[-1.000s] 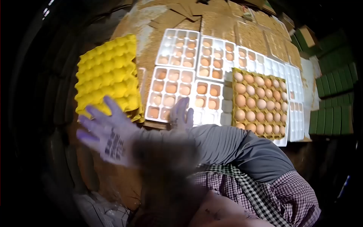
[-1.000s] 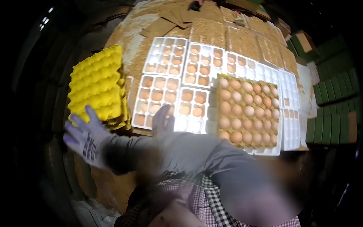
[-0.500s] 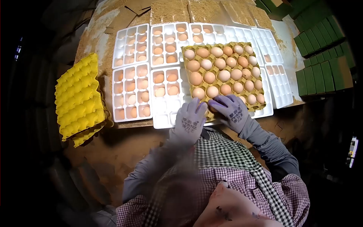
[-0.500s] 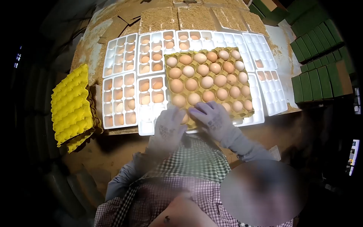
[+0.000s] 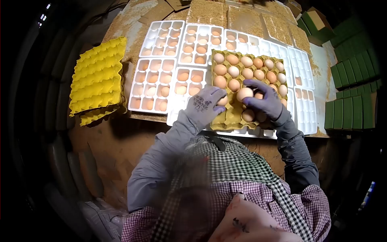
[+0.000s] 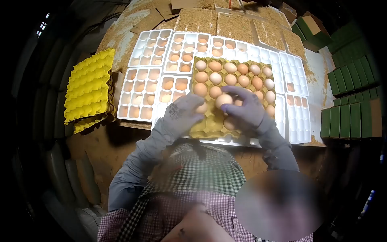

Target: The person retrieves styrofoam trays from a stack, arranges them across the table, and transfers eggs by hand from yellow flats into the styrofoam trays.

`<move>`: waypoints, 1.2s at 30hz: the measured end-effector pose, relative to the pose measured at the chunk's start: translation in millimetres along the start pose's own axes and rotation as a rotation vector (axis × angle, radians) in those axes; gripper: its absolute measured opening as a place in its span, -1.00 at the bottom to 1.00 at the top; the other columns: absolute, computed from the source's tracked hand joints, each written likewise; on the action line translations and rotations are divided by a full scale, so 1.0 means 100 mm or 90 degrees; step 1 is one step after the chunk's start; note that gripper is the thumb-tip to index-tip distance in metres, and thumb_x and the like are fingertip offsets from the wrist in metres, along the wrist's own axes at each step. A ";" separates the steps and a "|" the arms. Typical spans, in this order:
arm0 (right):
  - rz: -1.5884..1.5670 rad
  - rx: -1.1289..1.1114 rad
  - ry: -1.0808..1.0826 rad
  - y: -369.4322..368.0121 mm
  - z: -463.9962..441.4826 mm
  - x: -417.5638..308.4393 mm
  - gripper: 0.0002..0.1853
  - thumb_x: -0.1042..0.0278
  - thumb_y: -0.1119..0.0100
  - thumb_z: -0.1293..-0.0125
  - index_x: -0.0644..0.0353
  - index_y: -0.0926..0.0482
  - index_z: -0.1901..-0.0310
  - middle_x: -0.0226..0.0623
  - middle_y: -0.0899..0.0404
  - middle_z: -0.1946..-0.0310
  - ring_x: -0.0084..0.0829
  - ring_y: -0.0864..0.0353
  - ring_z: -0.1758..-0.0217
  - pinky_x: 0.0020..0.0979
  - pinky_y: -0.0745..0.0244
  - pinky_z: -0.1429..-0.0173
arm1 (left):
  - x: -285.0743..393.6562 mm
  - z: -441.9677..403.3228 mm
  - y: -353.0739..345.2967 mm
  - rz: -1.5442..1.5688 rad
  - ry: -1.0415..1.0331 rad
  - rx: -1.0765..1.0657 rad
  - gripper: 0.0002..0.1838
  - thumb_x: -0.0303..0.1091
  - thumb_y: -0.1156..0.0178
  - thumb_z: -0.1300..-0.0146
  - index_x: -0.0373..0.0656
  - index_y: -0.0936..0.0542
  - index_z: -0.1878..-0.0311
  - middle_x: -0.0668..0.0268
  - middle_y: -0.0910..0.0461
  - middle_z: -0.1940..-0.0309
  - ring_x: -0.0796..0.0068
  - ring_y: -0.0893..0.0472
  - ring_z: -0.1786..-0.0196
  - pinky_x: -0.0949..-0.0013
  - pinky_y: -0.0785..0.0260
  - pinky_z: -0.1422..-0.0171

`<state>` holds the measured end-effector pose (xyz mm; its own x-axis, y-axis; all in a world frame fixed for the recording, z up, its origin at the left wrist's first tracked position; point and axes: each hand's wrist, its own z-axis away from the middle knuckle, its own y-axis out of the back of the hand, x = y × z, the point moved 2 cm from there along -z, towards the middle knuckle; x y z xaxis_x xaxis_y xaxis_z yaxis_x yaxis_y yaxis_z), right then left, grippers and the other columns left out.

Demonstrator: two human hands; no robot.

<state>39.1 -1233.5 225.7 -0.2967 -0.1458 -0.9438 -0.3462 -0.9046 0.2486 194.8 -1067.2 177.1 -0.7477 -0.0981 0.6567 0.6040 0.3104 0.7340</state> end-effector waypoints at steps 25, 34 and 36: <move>0.677 -0.286 0.239 -1.84 -1.26 0.05 -0.62 0.10 -0.21 -0.28 -0.11 -0.55 -0.13 -0.08 -0.27 -0.31 -0.01 -0.54 -0.18 -0.10 -0.51 -0.19 | -0.51 1.36 0.09 -0.212 0.436 0.319 -0.36 -0.21 -0.48 0.03 0.14 -0.51 -0.19 0.02 -0.31 -0.26 -0.08 -0.40 -0.15 0.00 -0.42 -0.20; 0.795 -0.361 0.222 -1.54 -1.41 0.04 -0.51 0.30 -0.20 -0.22 0.05 -0.48 -0.21 -0.12 -0.50 -0.06 -0.05 -0.49 -0.17 -0.14 -0.44 -0.25 | -0.23 1.29 0.13 0.046 0.299 0.323 -0.53 -0.35 -0.27 -0.22 -0.10 -0.49 -0.21 0.01 -0.46 -0.13 0.06 -0.56 -0.11 0.12 -0.43 -0.20; 0.839 -0.245 0.252 -1.46 -1.47 0.16 -0.56 0.33 -0.22 -0.19 0.15 -0.50 -0.13 -0.11 -0.47 -0.04 -0.04 -0.42 -0.22 -0.16 -0.37 -0.33 | -0.41 1.24 -0.15 0.000 0.284 0.224 -0.56 -0.29 -0.28 -0.22 -0.07 -0.52 -0.18 0.09 -0.47 -0.11 0.07 -0.55 -0.08 0.15 -0.44 -0.19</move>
<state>215.6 -1162.1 142.5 0.0801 -0.9930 -0.0871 0.2603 -0.0635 0.9634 182.4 -950.2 117.6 -0.5122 -0.4645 0.7224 0.4187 0.5993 0.6823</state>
